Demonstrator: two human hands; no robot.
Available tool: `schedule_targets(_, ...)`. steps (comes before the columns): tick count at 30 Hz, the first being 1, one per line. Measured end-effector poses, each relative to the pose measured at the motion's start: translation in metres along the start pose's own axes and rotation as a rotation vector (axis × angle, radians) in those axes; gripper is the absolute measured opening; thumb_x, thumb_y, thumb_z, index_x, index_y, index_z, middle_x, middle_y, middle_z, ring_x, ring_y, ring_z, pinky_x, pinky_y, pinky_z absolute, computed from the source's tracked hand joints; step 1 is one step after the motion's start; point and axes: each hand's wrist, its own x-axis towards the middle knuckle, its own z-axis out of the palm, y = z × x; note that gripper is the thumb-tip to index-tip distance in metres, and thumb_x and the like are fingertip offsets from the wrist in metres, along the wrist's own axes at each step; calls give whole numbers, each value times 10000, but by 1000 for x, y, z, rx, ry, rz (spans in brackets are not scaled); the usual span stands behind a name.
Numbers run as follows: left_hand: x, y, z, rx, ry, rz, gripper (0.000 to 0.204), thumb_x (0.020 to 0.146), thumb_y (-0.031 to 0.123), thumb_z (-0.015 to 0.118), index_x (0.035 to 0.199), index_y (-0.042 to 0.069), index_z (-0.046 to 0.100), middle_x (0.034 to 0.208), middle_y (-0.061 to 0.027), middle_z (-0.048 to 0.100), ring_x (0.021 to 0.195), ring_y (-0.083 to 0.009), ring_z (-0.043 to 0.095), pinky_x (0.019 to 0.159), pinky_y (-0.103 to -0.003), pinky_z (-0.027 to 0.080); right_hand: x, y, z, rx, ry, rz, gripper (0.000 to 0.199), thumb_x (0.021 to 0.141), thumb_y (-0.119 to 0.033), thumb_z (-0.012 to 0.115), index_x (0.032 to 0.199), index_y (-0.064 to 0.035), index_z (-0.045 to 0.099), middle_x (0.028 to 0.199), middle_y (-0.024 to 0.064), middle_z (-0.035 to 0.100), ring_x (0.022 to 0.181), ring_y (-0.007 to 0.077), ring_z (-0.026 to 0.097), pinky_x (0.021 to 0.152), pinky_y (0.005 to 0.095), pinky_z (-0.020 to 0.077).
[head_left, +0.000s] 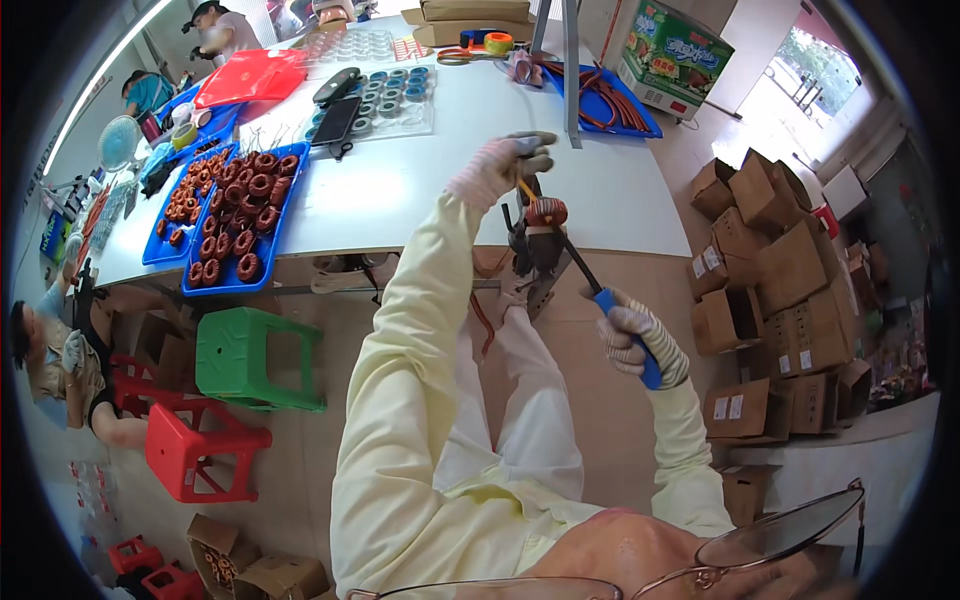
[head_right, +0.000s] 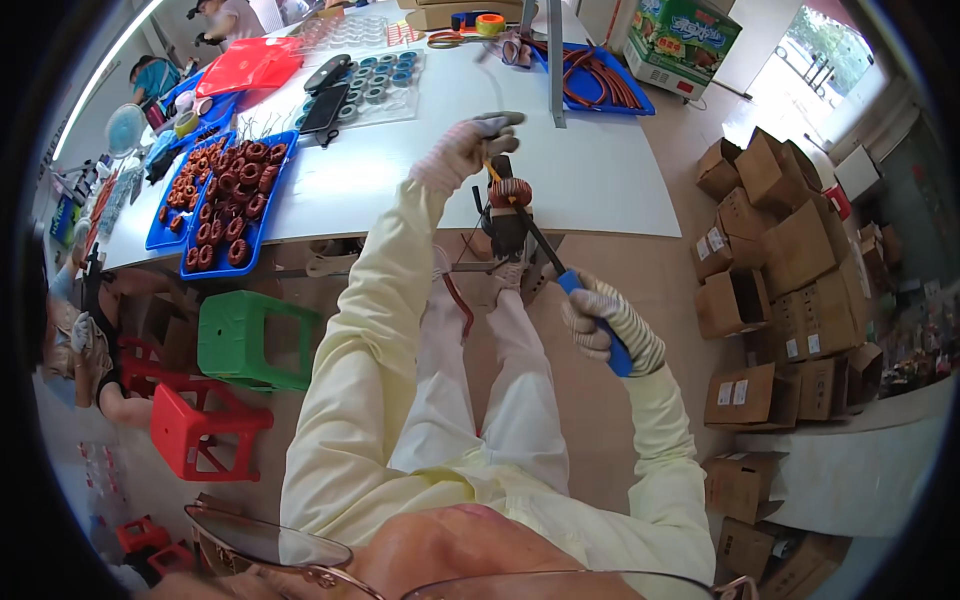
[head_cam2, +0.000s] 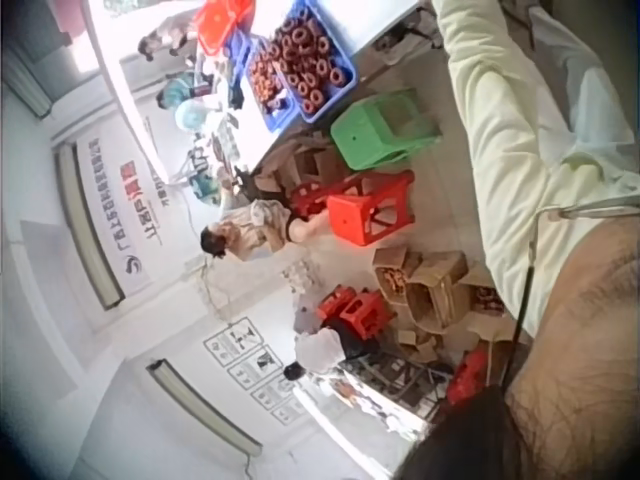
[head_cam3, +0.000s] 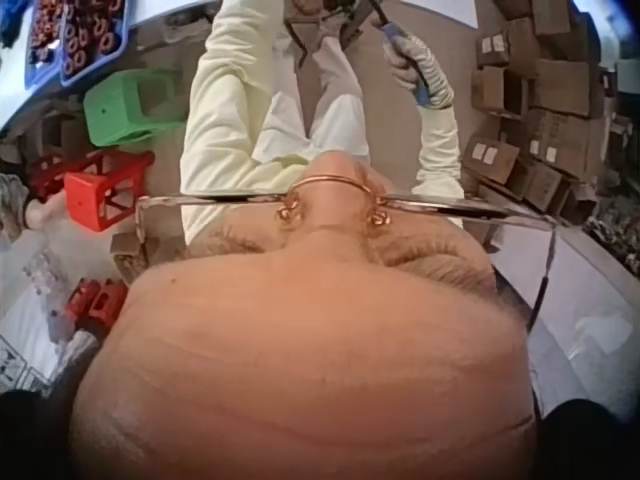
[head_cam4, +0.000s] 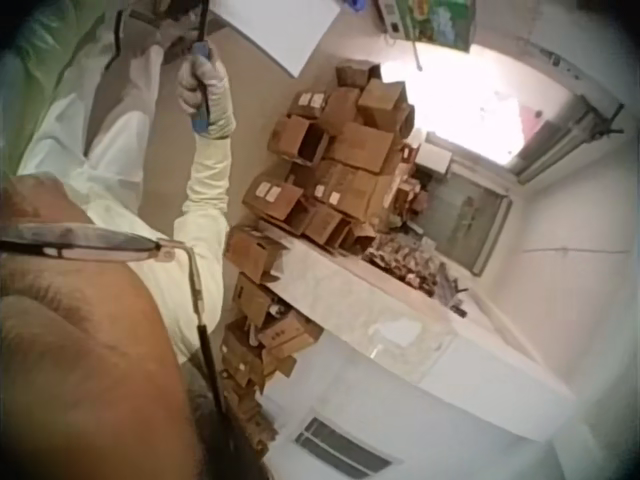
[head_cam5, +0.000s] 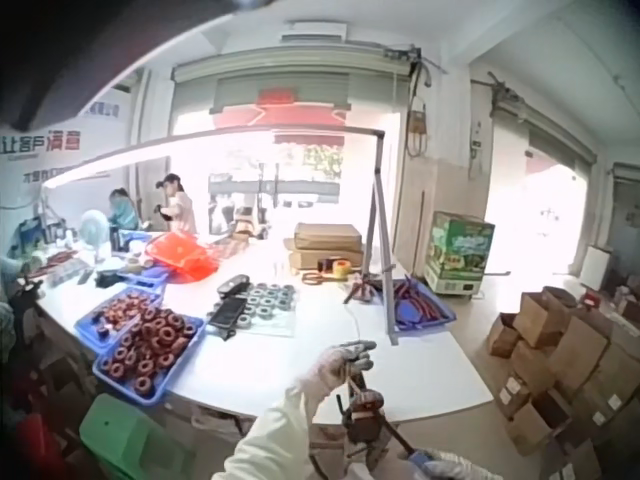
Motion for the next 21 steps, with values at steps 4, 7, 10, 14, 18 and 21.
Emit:
schedule_targets(4, 20, -6, 5, 686, -197, -20, 317, 866, 119, 553, 1123, -66, 536, 887, -84, 621, 802, -174, 602, 700, -256, 503, 0, 48, -21, 365, -159, -86, 394, 909, -201, 494, 1245, -23, 389, 554, -72, 267, 347, -15, 233, 289, 146, 223)
schedule_targets(7, -23, 6, 26, 601, 0, -101, 315, 834, 159, 603, 1089, -24, 581, 952, -91, 642, 905, -152, 607, 785, -279, 498, -41, 111, -21, 913, -212, -22, 413, 897, -144, 511, 1269, -29, 375, 533, -75, 236, 323, -18, 222, 269, 144, 220)
schedule_targets(10, -105, -12, 28, 677, 368, 296, 282, 846, 158, 581, 1059, -25, 599, 917, -99, 645, 837, -160, 609, 771, -254, 484, -69, 145, -2, 1102, -268, -90, 410, 896, -124, 502, 1281, -51, 381, 498, -69, 232, 306, -9, 245, 253, 148, 244)
schedule_targets(14, -155, -119, -10, 1244, 670, 949, 388, 831, 83, 551, 1208, 17, 486, 1203, -160, 502, 983, -204, 554, 798, -280, 486, -163, 184, 9, 1067, -436, -65, 360, 895, -113, 486, 1250, -80, 432, 465, -50, 259, 298, 12, 313, 243, 157, 303)
schedule_targets(18, -142, -166, 33, 1614, 486, 1161, 452, 791, -35, 492, 1227, 82, 475, 1201, -153, 495, 1066, -285, 517, 857, -346, 464, -184, 175, 66, 581, -72, -44, 649, 798, -28, 554, 1368, -155, 269, 518, -36, 347, 317, 13, 249, 290, 198, 285)
schedule_targets(21, -146, -129, 76, 1571, 181, 1103, 463, 803, -35, 475, 1248, 95, 471, 1186, -124, 524, 1056, -286, 527, 852, -343, 459, -173, 165, 68, -152, 320, -195, 635, 799, -45, 565, 1355, -151, 280, 564, -13, 413, 361, 39, 342, 339, 214, 342)
